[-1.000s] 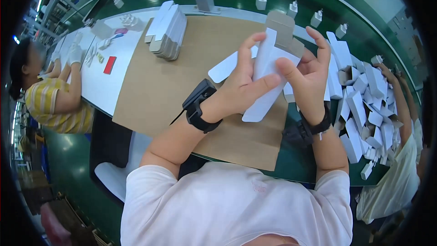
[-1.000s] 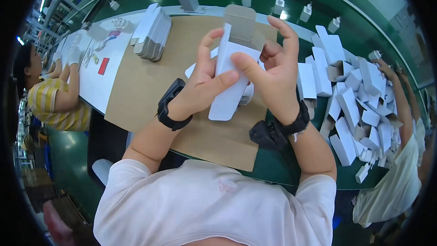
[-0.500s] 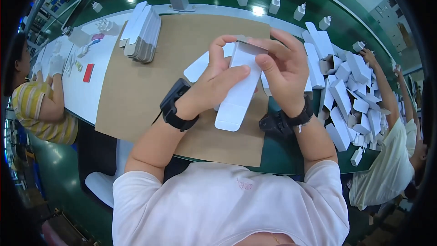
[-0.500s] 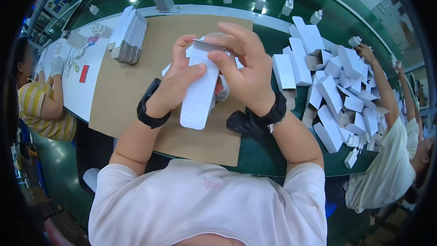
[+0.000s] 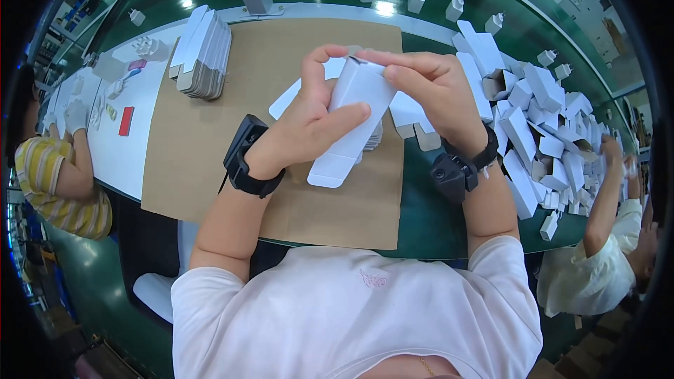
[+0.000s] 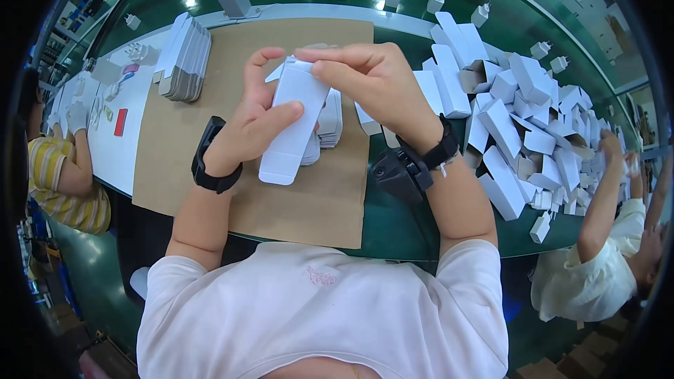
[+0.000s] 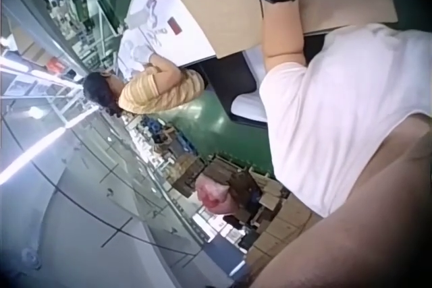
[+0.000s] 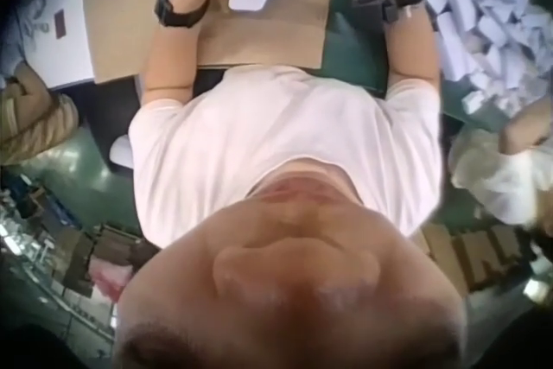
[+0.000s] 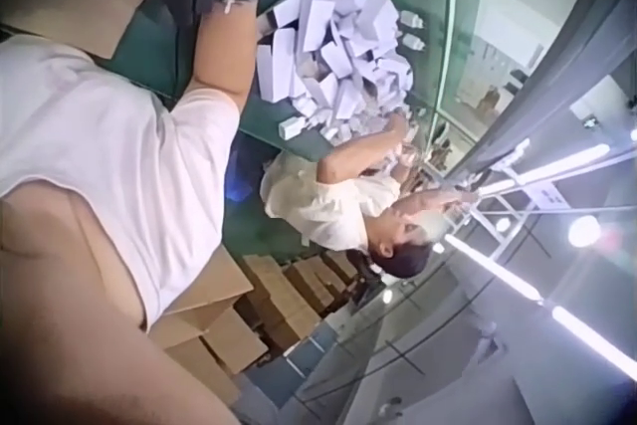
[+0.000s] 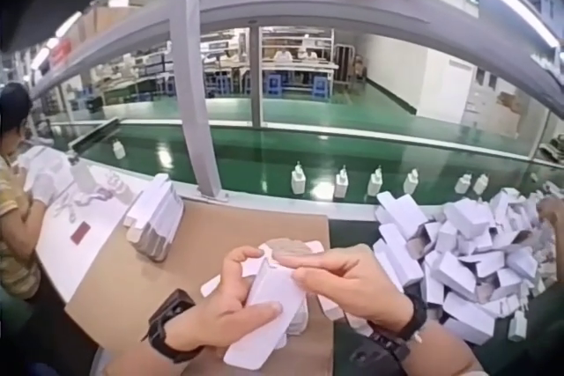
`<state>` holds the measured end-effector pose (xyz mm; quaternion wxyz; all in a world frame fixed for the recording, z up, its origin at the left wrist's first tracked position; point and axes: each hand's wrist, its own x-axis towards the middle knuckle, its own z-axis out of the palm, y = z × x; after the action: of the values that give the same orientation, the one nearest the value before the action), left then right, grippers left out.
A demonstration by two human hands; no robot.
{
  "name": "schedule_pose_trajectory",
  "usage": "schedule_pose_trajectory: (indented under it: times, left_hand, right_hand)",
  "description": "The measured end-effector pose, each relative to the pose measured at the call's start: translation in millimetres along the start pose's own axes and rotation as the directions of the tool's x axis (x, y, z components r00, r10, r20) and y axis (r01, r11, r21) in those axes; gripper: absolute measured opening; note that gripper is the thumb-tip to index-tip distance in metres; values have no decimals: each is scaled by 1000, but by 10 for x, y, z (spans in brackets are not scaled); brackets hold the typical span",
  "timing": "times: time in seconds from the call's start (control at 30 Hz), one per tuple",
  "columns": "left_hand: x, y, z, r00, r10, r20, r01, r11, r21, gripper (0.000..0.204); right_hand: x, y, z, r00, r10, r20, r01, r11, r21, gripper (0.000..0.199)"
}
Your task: The person picks up a flat box from a stack, folds it into a rectangular shape, and tucks in the bottom flaps. They then fold and tuck the top flaps before placing the assembled box onto a pile on the conveyor belt.
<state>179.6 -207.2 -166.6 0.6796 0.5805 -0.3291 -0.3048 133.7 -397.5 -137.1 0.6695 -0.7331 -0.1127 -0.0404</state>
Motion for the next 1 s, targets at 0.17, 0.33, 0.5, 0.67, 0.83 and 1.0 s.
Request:
schedule_pose_trajectory:
  times: [0.17, 0.33, 0.5, 0.67, 0.83, 1.0]
  left_hand:
    - [31, -72, 78, 994, 111, -16, -110, 994, 27, 60]
    - [45, -79, 1, 1000, 21, -19, -20, 999, 38, 56]
    - [65, -181, -368, 959, 115, -258, 120, 662, 740, 60]
    - [134, -135, -392, 887, -145, -439, 453, 463, 762, 67]
    - [116, -7, -306, 865, -18, -502, 426, 556, 714, 41]
    - [21, -107, -87, 936, 149, -319, 56, 831, 553, 21]
  right_hand:
    - [-37, 121, -20, 994, -94, 57, 95, 995, -21, 23]
    - [-76, 50, -69, 997, -53, 58, 56, 997, -49, 25]
    - [-451, -564, -1068, 924, -108, -367, -133, 809, -572, 23]
    - [-706, -608, -1457, 689, -280, -669, -458, 546, -701, 24]
    - [-220, -276, -666, 906, -132, -401, -217, 669, -711, 30]
    - [-54, 148, 9, 976, -211, -57, 141, 808, -572, 51]
